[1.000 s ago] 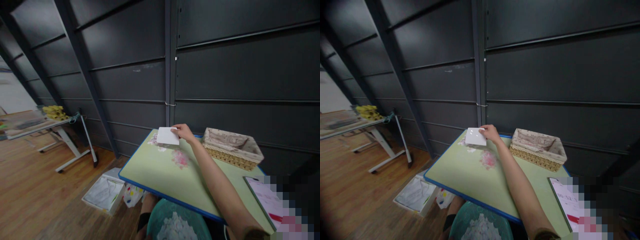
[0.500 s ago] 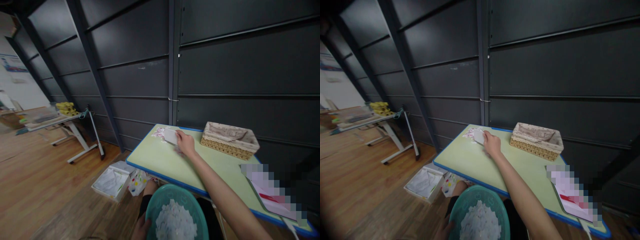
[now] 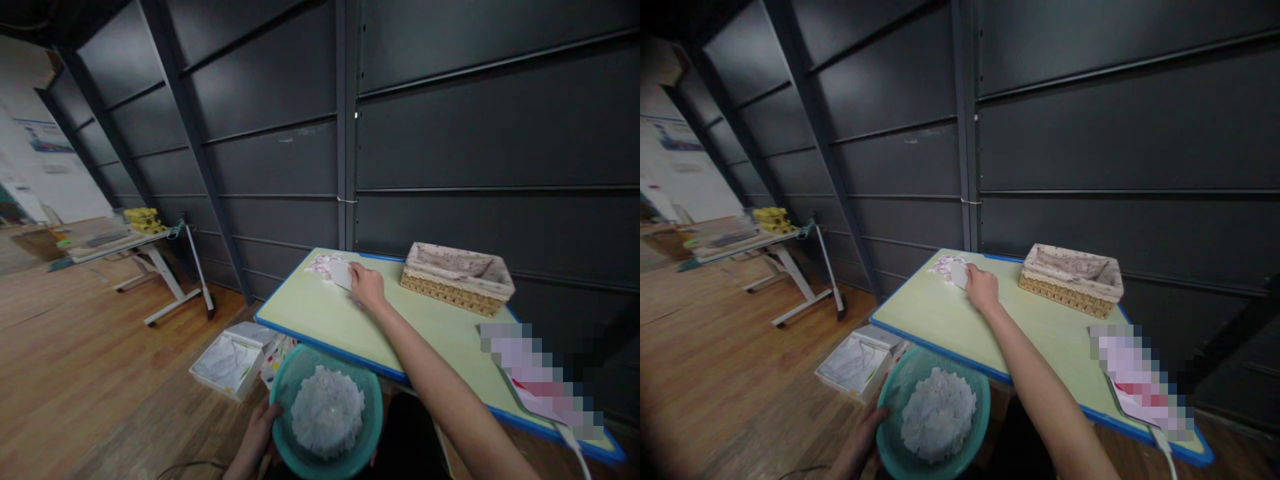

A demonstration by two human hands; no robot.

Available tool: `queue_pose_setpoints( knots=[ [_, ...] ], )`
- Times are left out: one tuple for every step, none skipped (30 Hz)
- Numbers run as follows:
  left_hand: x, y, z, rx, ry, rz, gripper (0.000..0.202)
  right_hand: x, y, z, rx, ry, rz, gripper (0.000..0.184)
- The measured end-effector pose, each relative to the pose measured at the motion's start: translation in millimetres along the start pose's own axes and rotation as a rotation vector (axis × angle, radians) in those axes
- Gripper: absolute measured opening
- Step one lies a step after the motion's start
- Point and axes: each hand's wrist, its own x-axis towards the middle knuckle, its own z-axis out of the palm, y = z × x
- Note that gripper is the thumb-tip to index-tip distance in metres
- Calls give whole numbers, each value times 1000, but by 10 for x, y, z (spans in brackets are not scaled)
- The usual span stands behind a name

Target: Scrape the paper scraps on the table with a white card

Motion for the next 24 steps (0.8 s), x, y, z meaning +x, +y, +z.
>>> queue_pose_setpoints(
  knots=[
    [-10,22,-2,-24,1,-5,46,4,6,5,10,4,-1,37],
    [-20,50,-5,-43,6,-2,44,7,11,10,24,10,-2,37],
    [-28,84,-12,-56,12,6,42,9,13,15,41,17,-6,37],
    [-36,121,-22,-70,12,16,40,11,14,19,55,25,-7,37],
    [-41,161,-36,-82,6,23,39,11,13,23,67,32,-8,37],
    [-43,199,-54,-90,-6,30,38,12,12,28,76,34,-8,37],
    [-40,235,-75,-94,-21,34,39,13,11,33,85,32,-8,37],
    [-34,265,-99,-94,-37,35,40,16,11,38,96,28,-9,36],
    [-25,291,-123,-92,-48,36,42,19,12,42,110,25,-11,36],
    [-16,310,-147,-88,-50,35,43,23,14,47,127,24,-13,35],
    [-8,326,-167,-85,-40,30,44,28,18,51,146,27,-14,35],
    [-6,340,-184,-88,-26,33,45,33,23,54,162,34,-14,34],
    [-11,353,-196,-91,-10,37,46,38,29,57,173,41,-13,34],
    [-26,368,-202,-94,4,36,46,42,37,61,177,46,-9,34],
    [-50,386,-203,-95,10,32,46,47,44,64,177,49,-6,35],
    [-83,407,-199,-97,10,27,45,52,52,68,178,49,-5,35],
    [-122,431,-193,-103,6,25,44,59,61,73,185,47,-7,34],
    [-165,458,-184,-108,-1,21,43,66,69,77,199,45,-11,34],
    [-209,487,-174,-107,-10,13,43,74,77,81,220,43,-15,33],
    [-252,517,-164,-108,-20,12,43,83,84,85,246,42,-18,33],
    [-292,548,-155,-112,-28,11,43,91,91,89,270,43,-15,32],
    [-327,578,-146,-115,-34,6,43,99,96,92,290,46,-9,32],
    [-354,607,-138,-119,-34,-2,44,105,101,94,304,48,-2,33],
    [-374,632,-131,-128,-31,-10,45,110,105,97,315,48,5,33]
  ],
)
